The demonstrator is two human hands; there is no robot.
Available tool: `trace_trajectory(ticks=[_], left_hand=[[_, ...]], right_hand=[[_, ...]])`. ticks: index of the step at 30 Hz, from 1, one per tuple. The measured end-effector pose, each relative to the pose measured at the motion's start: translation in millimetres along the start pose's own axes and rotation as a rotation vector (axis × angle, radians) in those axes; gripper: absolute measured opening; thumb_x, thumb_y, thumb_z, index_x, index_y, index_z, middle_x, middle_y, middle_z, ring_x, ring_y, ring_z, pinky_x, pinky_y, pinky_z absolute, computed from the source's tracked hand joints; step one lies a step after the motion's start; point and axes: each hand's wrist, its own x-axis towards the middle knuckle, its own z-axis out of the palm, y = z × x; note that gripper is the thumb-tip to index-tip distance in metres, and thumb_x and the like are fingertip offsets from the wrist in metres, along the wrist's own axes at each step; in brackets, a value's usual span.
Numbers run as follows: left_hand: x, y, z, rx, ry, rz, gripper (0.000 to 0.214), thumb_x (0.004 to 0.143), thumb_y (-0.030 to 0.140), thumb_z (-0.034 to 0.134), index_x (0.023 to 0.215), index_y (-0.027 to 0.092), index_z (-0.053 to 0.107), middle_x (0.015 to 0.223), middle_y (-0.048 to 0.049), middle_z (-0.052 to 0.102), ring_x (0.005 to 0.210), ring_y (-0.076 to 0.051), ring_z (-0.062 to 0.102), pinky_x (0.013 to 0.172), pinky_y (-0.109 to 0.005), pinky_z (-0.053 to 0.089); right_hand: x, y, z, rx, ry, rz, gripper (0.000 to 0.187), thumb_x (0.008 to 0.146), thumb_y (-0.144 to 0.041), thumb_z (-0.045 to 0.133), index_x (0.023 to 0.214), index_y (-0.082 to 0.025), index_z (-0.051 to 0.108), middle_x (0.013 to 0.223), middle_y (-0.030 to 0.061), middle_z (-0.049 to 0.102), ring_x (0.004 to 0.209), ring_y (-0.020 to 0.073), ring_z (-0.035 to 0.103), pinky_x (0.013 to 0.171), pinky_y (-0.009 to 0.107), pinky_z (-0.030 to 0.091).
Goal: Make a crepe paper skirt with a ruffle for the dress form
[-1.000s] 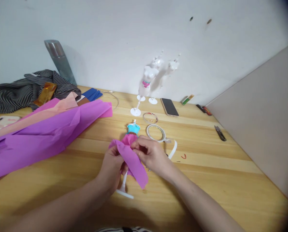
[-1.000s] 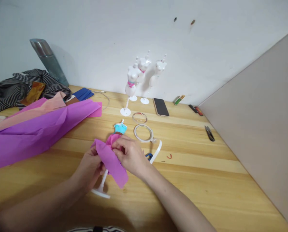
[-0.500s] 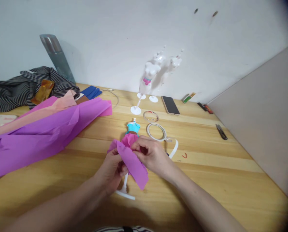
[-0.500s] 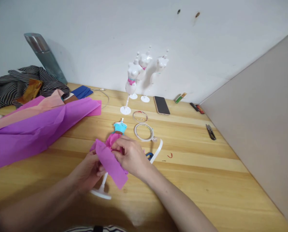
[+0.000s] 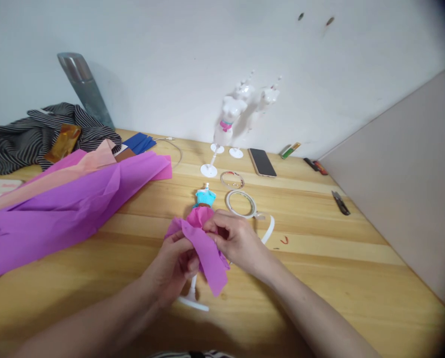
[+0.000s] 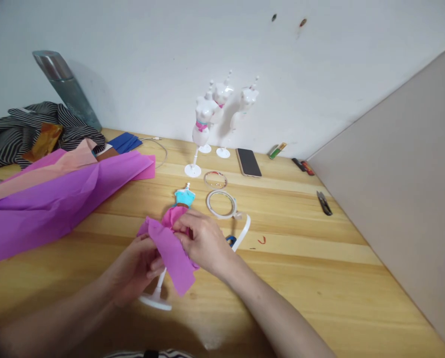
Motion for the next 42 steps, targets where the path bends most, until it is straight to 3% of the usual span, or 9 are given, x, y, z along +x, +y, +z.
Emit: trace_trajectory(ticks=[5, 8, 11, 17, 25, 29, 39, 42], left_hand=[[-3.5, 6.8, -6.0, -0.169, 0.037, -0.084, 0.019, 0.065, 0.032, 0.057, 0.055, 0.016, 0.051, 0.047, -0.0004, 0.051, 0.033, -0.010, 0.041, 0.032, -0.019, 0.020], [-4.9, 13.5, -6.4, -0.157, 0.047, -0.147, 0.047, 0.081, 0.052, 0.040, 0.058, 0.015, 0.056, 0.045, -0.0026, 0.049, 0.032, -0.011, 0.041, 0.031, -0.019, 0.019], [-3.3, 19.2, -4.8, -0.059, 0.086, -0.229, 0.068, 0.085, 0.066, 0.023, 0.056, 0.013, 0.055, 0.042, -0.0031, 0.047, 0.030, -0.009, 0.040, 0.030, -0.018, 0.019], [4.1, 17.1, -5.2, 0.087, 0.113, -0.250, 0.039, 0.086, 0.043, 0.050, 0.062, 0.013, 0.056, 0.045, -0.0004, 0.052, 0.031, -0.008, 0.043, 0.029, -0.015, 0.023], [8.2, 16.7, -7.0, -0.046, 0.200, -0.178, 0.025, 0.087, 0.020, 0.049, 0.064, 0.014, 0.053, 0.047, 0.0019, 0.055, 0.033, -0.007, 0.046, 0.031, -0.015, 0.030], [7.7, 15.8, -6.6, -0.050, 0.162, -0.196, 0.028, 0.088, 0.018, 0.046, 0.061, 0.014, 0.053, 0.046, 0.0014, 0.053, 0.032, -0.007, 0.044, 0.029, -0.015, 0.029], [4.8, 11.4, -8.2, -0.078, 0.211, -0.211, 0.027, 0.088, 0.017, 0.046, 0.064, 0.012, 0.056, 0.048, 0.0002, 0.055, 0.034, -0.007, 0.046, 0.030, -0.015, 0.030], [4.1, 11.9, -8.5, -0.088, 0.201, -0.212, 0.030, 0.089, 0.017, 0.045, 0.061, 0.012, 0.056, 0.046, -0.0002, 0.054, 0.033, -0.008, 0.045, 0.030, -0.016, 0.031]], right_hand=[[-0.7, -2.8, -2.3, -0.028, -0.021, -0.060, 0.016, 0.079, -0.005, 0.057, 0.069, -0.017, 0.060, 0.071, 0.0013, 0.058, 0.069, 0.0131, 0.053, 0.062, 0.024, 0.040], [-1.9, -2.9, -2.8, -0.070, -0.033, -0.086, 0.015, 0.079, -0.004, 0.057, 0.072, -0.017, 0.061, 0.072, 0.0014, 0.057, 0.068, 0.0133, 0.053, 0.061, 0.024, 0.039], [-3.1, -3.2, -2.8, -0.093, -0.028, -0.091, 0.014, 0.081, -0.006, 0.057, 0.072, -0.017, 0.059, 0.074, 0.0018, 0.055, 0.067, 0.0132, 0.052, 0.060, 0.024, 0.039], [-4.2, -6.3, -3.2, -0.052, -0.012, -0.151, 0.023, 0.080, 0.001, 0.051, 0.068, -0.018, 0.050, 0.073, 0.0007, 0.053, 0.070, 0.0127, 0.052, 0.061, 0.023, 0.039], [-4.9, -11.7, -3.6, -0.072, -0.089, -0.135, 0.019, 0.088, -0.006, 0.047, 0.076, -0.017, 0.056, 0.079, 0.0040, 0.056, 0.075, 0.0146, 0.054, 0.063, 0.025, 0.041], [-5.4, -14.0, -3.1, -0.104, -0.111, -0.132, 0.019, 0.090, -0.009, 0.044, 0.079, -0.017, 0.058, 0.083, 0.0055, 0.057, 0.076, 0.0153, 0.054, 0.063, 0.025, 0.042], [-8.4, -13.7, -2.4, -0.182, -0.157, -0.139, 0.016, 0.089, -0.011, 0.045, 0.090, -0.015, 0.061, 0.083, 0.0069, 0.060, 0.073, 0.0156, 0.056, 0.062, 0.025, 0.044], [-9.5, -13.2, -0.4, -0.172, -0.113, -0.147, 0.015, 0.090, -0.012, 0.046, 0.093, -0.016, 0.060, 0.085, 0.0066, 0.060, 0.072, 0.0149, 0.055, 0.060, 0.025, 0.042]])
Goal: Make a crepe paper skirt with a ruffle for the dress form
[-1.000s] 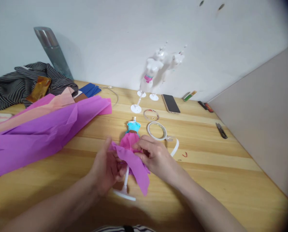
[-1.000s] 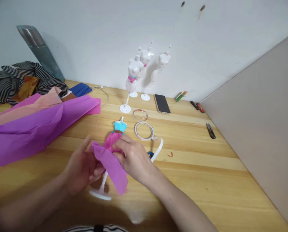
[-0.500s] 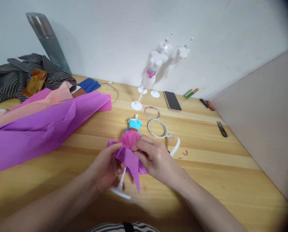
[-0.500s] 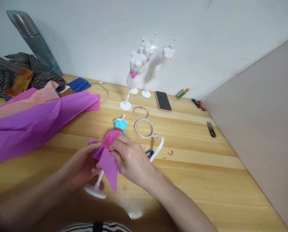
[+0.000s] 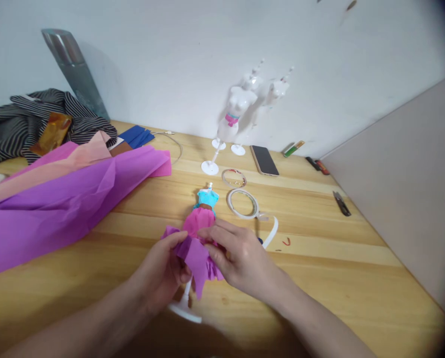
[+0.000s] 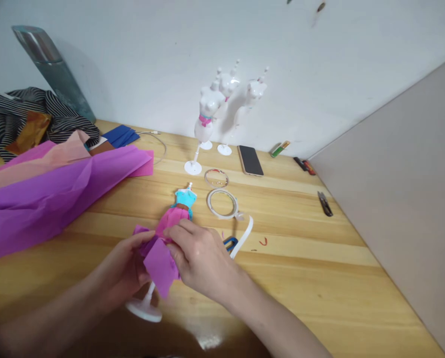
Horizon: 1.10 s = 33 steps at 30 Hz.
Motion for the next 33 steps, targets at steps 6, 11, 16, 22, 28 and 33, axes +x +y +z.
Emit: trace_trajectory(ticks=[6, 11, 16, 22, 28, 33], left_hand=[[-2.6, -4.0, 2.2, -0.063, 0.029, 0.001, 0.033, 0.091, 0.018, 0.042, 0.062, 0.011, 0.055, 0.044, -0.0001, 0.054, 0.031, -0.008, 0.046, 0.030, -0.015, 0.032], [-4.7, -8.5, 4.8, -0.126, 0.016, -0.006, 0.032, 0.093, 0.019, 0.040, 0.068, 0.010, 0.057, 0.049, -0.0010, 0.057, 0.033, -0.007, 0.049, 0.034, -0.015, 0.036], [-8.4, -13.0, 2.6, -0.112, -0.049, 0.017, 0.034, 0.094, 0.019, 0.039, 0.071, 0.009, 0.062, 0.051, -0.0023, 0.058, 0.037, -0.008, 0.049, 0.036, -0.017, 0.037], [-11.7, -15.3, 5.3, -0.097, -0.093, 0.019, 0.038, 0.094, 0.021, 0.038, 0.069, 0.009, 0.063, 0.051, -0.0027, 0.057, 0.038, -0.008, 0.048, 0.037, -0.018, 0.036], [-13.2, -16.0, 4.4, -0.118, -0.155, 0.044, 0.037, 0.093, 0.023, 0.039, 0.067, 0.010, 0.062, 0.052, -0.0026, 0.056, 0.041, -0.008, 0.048, 0.042, -0.019, 0.038], [-13.6, -16.3, 0.4, -0.108, -0.173, 0.023, 0.030, 0.088, 0.028, 0.048, 0.067, 0.011, 0.061, 0.053, -0.0022, 0.057, 0.042, -0.008, 0.047, 0.043, -0.019, 0.036]], right_hand=[[-0.2, -5.1, -8.0, 0.145, 0.075, 0.144, 0.025, 0.094, -0.023, 0.045, 0.072, -0.017, 0.055, 0.065, 0.0004, 0.052, 0.061, 0.0115, 0.048, 0.057, 0.023, 0.035], [0.7, -9.7, -14.5, 0.281, -0.098, 0.367, 0.037, 0.094, -0.040, 0.043, 0.065, -0.017, 0.049, 0.057, -0.0018, 0.048, 0.052, 0.0098, 0.042, 0.050, 0.022, 0.030], [-4.9, -7.3, -8.9, 0.280, -0.074, 0.466, 0.024, 0.085, -0.034, 0.055, 0.068, -0.018, 0.050, 0.059, -0.0021, 0.051, 0.053, 0.0096, 0.045, 0.049, 0.022, 0.031], [-10.8, -15.8, -8.9, 0.261, -0.020, 0.445, 0.018, 0.082, -0.025, 0.056, 0.066, -0.018, 0.050, 0.060, -0.0030, 0.048, 0.053, 0.0088, 0.041, 0.050, 0.021, 0.031], [-13.6, -25.4, -17.5, 0.347, -0.037, 0.483, 0.027, 0.088, -0.038, 0.051, 0.070, -0.018, 0.049, 0.059, -0.0036, 0.044, 0.053, 0.0091, 0.039, 0.049, 0.022, 0.031], [-18.3, -24.8, -14.3, 0.432, -0.175, 0.480, 0.029, 0.088, -0.041, 0.052, 0.072, -0.017, 0.053, 0.061, -0.0021, 0.050, 0.054, 0.0093, 0.042, 0.049, 0.022, 0.032]])
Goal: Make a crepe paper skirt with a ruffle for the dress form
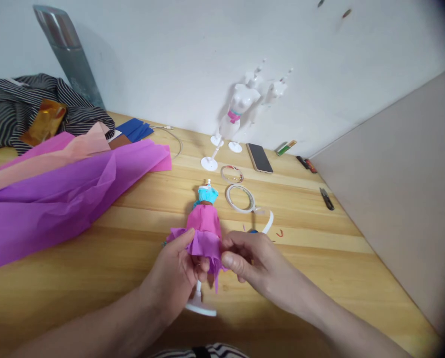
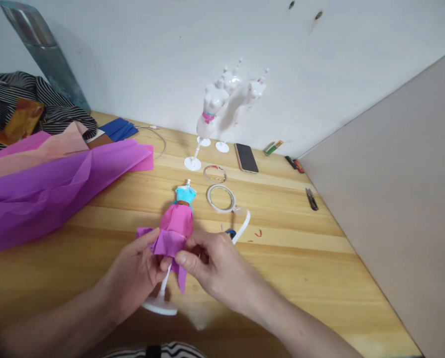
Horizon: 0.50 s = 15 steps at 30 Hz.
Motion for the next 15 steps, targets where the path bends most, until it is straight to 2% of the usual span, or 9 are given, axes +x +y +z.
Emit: trace_trajectory(ticks=[4, 8, 12, 15], left_hand=[[0.7, 1.5, 0.5, 0.017, 0.020, -0.008, 0.024, 0.084, 0.028, 0.053, 0.068, 0.012, 0.060, 0.056, -0.0018, 0.058, 0.041, -0.008, 0.045, 0.042, -0.020, 0.035], [3.0, 1.1, 1.1, 0.017, 0.036, 0.001, 0.021, 0.086, 0.024, 0.051, 0.071, 0.012, 0.060, 0.057, -0.0011, 0.058, 0.043, -0.008, 0.047, 0.044, -0.019, 0.034], [4.2, -0.7, 0.3, 0.019, 0.028, 0.016, 0.024, 0.088, 0.024, 0.049, 0.070, 0.012, 0.060, 0.056, -0.0010, 0.057, 0.043, -0.008, 0.046, 0.045, -0.020, 0.033], [3.7, -0.1, 3.2, 0.048, 0.017, 0.016, 0.031, 0.091, 0.025, 0.043, 0.067, 0.012, 0.059, 0.052, -0.0012, 0.055, 0.042, -0.008, 0.045, 0.046, -0.021, 0.033]], right_hand=[[3.4, 0.1, 3.2, -0.089, -0.012, 0.056, 0.020, 0.083, -0.030, 0.059, 0.069, -0.016, 0.055, 0.060, -0.0019, 0.051, 0.054, 0.0090, 0.038, 0.049, 0.022, 0.030], [6.3, -13.3, -3.1, -0.071, -0.021, 0.067, 0.024, 0.081, -0.029, 0.061, 0.064, -0.017, 0.051, 0.057, -0.0042, 0.044, 0.052, 0.0080, 0.034, 0.048, 0.022, 0.027], [8.0, -18.7, -10.9, 0.231, -0.093, 0.107, 0.038, 0.074, -0.044, 0.070, 0.059, -0.016, 0.050, 0.055, -0.0044, 0.045, 0.051, 0.0076, 0.037, 0.049, 0.022, 0.030], [9.3, -14.2, -13.4, 0.488, -0.074, 0.167, 0.039, 0.071, -0.048, 0.073, 0.060, -0.015, 0.056, 0.058, -0.0010, 0.056, 0.053, 0.0084, 0.047, 0.053, 0.022, 0.038]])
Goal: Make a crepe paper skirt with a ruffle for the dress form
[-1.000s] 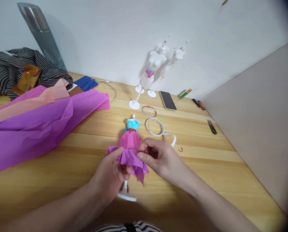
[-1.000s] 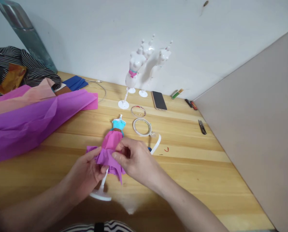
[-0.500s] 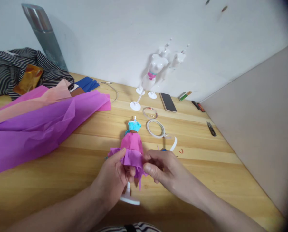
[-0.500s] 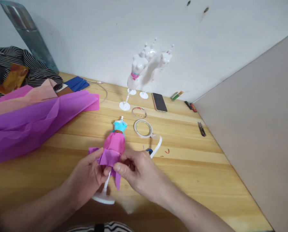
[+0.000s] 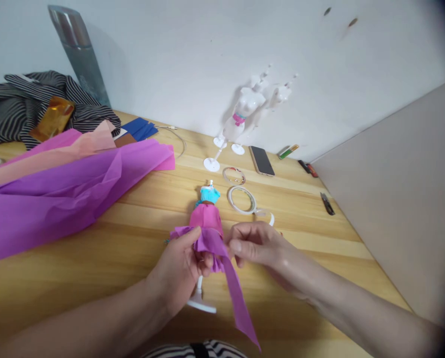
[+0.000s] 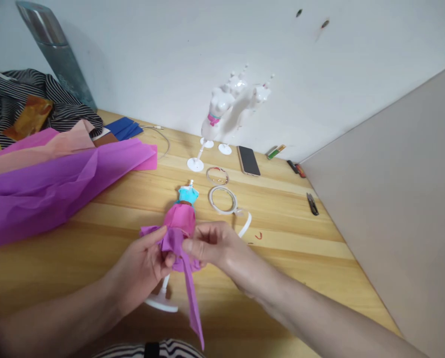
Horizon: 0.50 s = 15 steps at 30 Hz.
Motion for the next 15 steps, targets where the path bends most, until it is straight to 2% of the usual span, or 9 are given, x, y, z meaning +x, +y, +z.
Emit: trace_trajectory(ticks=[4, 7, 9, 12, 15], left_hand=[[0.6, 5.6, 11.9, 0.111, -0.057, 0.006, 0.042, 0.092, 0.029, 0.039, 0.059, 0.011, 0.058, 0.051, -0.0035, 0.053, 0.044, -0.008, 0.044, 0.047, -0.021, 0.032], [3.8, 10.5, 23.1, 0.186, -0.103, 0.010, 0.048, 0.092, 0.032, 0.037, 0.055, 0.010, 0.058, 0.050, -0.0053, 0.053, 0.046, -0.009, 0.045, 0.048, -0.021, 0.034], [6.9, 12.2, 28.4, 0.190, -0.065, 0.026, 0.041, 0.090, 0.031, 0.042, 0.058, 0.011, 0.058, 0.049, -0.0040, 0.052, 0.044, -0.009, 0.044, 0.046, -0.021, 0.032], [10.7, 11.0, 31.0, 0.149, 0.011, 0.064, 0.027, 0.085, 0.028, 0.052, 0.064, 0.013, 0.057, 0.050, -0.0008, 0.054, 0.041, -0.008, 0.043, 0.043, -0.020, 0.030], [10.9, 7.0, 30.2, 0.131, 0.037, 0.063, 0.025, 0.085, 0.030, 0.053, 0.065, 0.015, 0.056, 0.051, 0.0000, 0.055, 0.039, -0.008, 0.042, 0.043, -0.021, 0.032]], right_hand=[[4.1, -0.2, -2.5, 0.240, 0.090, 0.071, 0.035, 0.072, -0.046, 0.072, 0.064, -0.014, 0.059, 0.058, 0.0010, 0.062, 0.055, 0.0111, 0.059, 0.057, 0.022, 0.045], [9.1, -3.5, -4.3, 0.264, 0.123, 0.115, 0.036, 0.071, -0.047, 0.071, 0.067, -0.013, 0.060, 0.055, 0.0031, 0.063, 0.051, 0.0120, 0.060, 0.053, 0.022, 0.046], [12.8, -4.3, -7.3, 0.254, 0.152, 0.135, 0.037, 0.068, -0.047, 0.074, 0.067, -0.014, 0.058, 0.053, 0.0029, 0.063, 0.046, 0.0102, 0.057, 0.047, 0.020, 0.043], [17.5, -3.6, -14.0, 0.232, 0.242, 0.127, 0.040, 0.061, -0.045, 0.079, 0.067, -0.017, 0.050, 0.049, -0.0044, 0.055, 0.038, 0.0061, 0.045, 0.039, 0.018, 0.033], [19.7, -5.1, -20.4, 0.105, 0.297, 0.067, 0.043, 0.058, -0.045, 0.081, 0.067, -0.018, 0.049, 0.049, -0.0071, 0.049, 0.039, 0.0045, 0.038, 0.038, 0.018, 0.027]])
